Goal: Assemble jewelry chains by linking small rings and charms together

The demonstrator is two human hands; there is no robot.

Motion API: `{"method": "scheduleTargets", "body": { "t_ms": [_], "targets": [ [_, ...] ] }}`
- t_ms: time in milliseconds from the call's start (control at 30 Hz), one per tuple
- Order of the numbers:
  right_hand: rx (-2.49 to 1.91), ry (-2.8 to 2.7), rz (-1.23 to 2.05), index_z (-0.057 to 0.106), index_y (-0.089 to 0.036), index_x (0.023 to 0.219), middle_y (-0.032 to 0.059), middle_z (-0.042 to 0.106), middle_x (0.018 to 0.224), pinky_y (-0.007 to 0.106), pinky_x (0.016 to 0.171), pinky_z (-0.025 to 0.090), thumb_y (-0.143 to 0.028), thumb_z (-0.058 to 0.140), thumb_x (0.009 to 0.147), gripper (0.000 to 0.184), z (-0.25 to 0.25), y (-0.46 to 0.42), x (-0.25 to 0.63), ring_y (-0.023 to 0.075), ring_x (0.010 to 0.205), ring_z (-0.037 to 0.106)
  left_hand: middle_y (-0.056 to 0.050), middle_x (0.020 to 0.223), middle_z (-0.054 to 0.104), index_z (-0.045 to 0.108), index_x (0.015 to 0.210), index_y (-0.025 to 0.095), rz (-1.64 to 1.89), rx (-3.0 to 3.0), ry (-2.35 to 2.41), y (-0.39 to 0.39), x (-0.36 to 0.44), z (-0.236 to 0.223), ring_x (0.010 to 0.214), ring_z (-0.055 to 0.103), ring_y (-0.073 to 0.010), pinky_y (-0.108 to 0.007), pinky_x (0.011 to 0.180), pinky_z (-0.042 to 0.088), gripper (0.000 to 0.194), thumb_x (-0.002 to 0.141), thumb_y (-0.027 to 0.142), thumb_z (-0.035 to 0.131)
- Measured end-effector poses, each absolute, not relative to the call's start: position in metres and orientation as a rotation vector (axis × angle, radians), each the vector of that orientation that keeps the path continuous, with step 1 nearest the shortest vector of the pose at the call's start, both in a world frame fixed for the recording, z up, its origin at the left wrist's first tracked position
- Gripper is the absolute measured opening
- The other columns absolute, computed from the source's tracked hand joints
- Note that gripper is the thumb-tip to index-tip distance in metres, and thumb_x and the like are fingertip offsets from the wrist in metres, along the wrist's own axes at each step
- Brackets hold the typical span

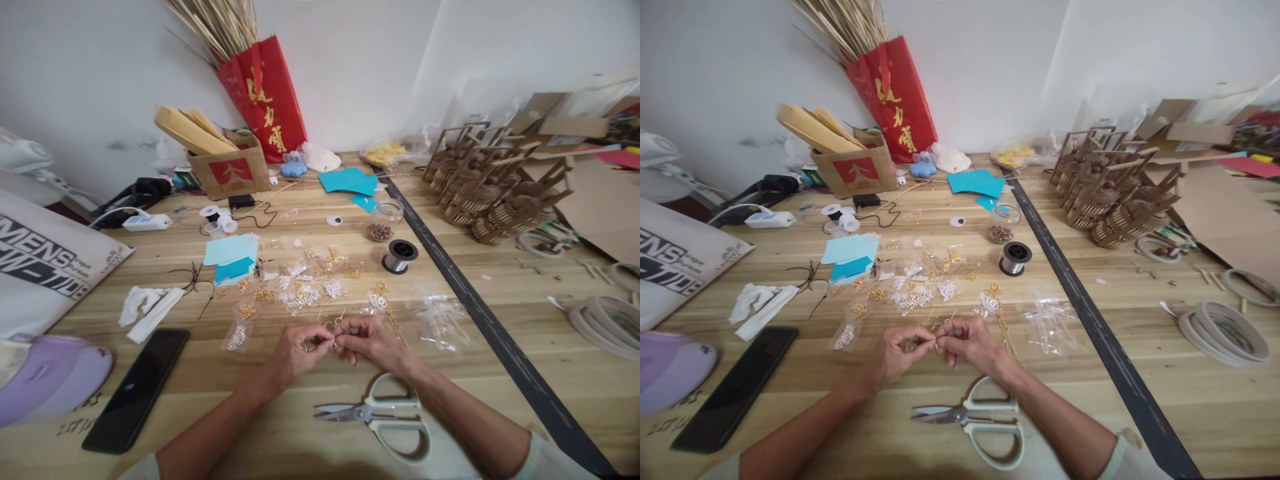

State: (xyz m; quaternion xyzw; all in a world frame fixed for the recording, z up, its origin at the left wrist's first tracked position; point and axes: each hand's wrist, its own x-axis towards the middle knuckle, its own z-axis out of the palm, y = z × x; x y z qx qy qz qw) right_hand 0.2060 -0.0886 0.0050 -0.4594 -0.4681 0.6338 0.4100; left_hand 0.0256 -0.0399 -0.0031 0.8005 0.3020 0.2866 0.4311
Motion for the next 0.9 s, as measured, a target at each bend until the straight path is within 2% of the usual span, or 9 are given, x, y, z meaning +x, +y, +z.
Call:
{"method": "scheduleTargets", "body": {
  "t_ms": [400, 667, 900],
  "targets": [
    [-1.156, -1.168, 1.565, 0.066, -0.013, 0.074, 0.0004, 0.065, 0.063, 0.020, 0.044, 0.046, -0.050, 0.073, 0.073, 0.037, -0.003, -0.088, 0.206, 0.0063, 0.044, 0.053, -0.005, 0.070, 0.073, 0.070, 0.074, 0.020, 0.829, 2.302, 0.663, -0.041, 0.025, -0.008, 0.063, 0.065, -0.0142, -0.023, 0.064, 0.050, 0.021, 0.088, 0.018, 0.054],
    [-1.146, -1.262, 1.444, 0.065, -0.014, 0.075, -0.0007, 0.062, 0.059, 0.021, 0.047, 0.048, -0.047, 0.068, 0.079, 0.033, -0.006, -0.091, 0.204, 0.0088, 0.047, 0.056, -0.005, 0.068, 0.073, 0.071, 0.075, 0.020, 0.846, 2.281, 0.681, -0.041, 0.025, -0.009, 0.061, 0.065, -0.0141, -0.023, 0.063, 0.051, 0.019, 0.086, 0.016, 0.055],
    [-1.200, -1.396, 1.335, 0.061, -0.016, 0.077, -0.0024, 0.059, 0.055, 0.020, 0.049, 0.041, -0.037, 0.060, 0.087, 0.024, -0.007, -0.094, 0.204, 0.0096, 0.049, 0.053, -0.004, 0.066, 0.071, 0.069, 0.071, 0.019, 0.865, 2.292, 0.684, -0.041, 0.026, -0.010, 0.059, 0.064, -0.0137, -0.022, 0.061, 0.049, 0.019, 0.085, 0.015, 0.057]
  ]
}}
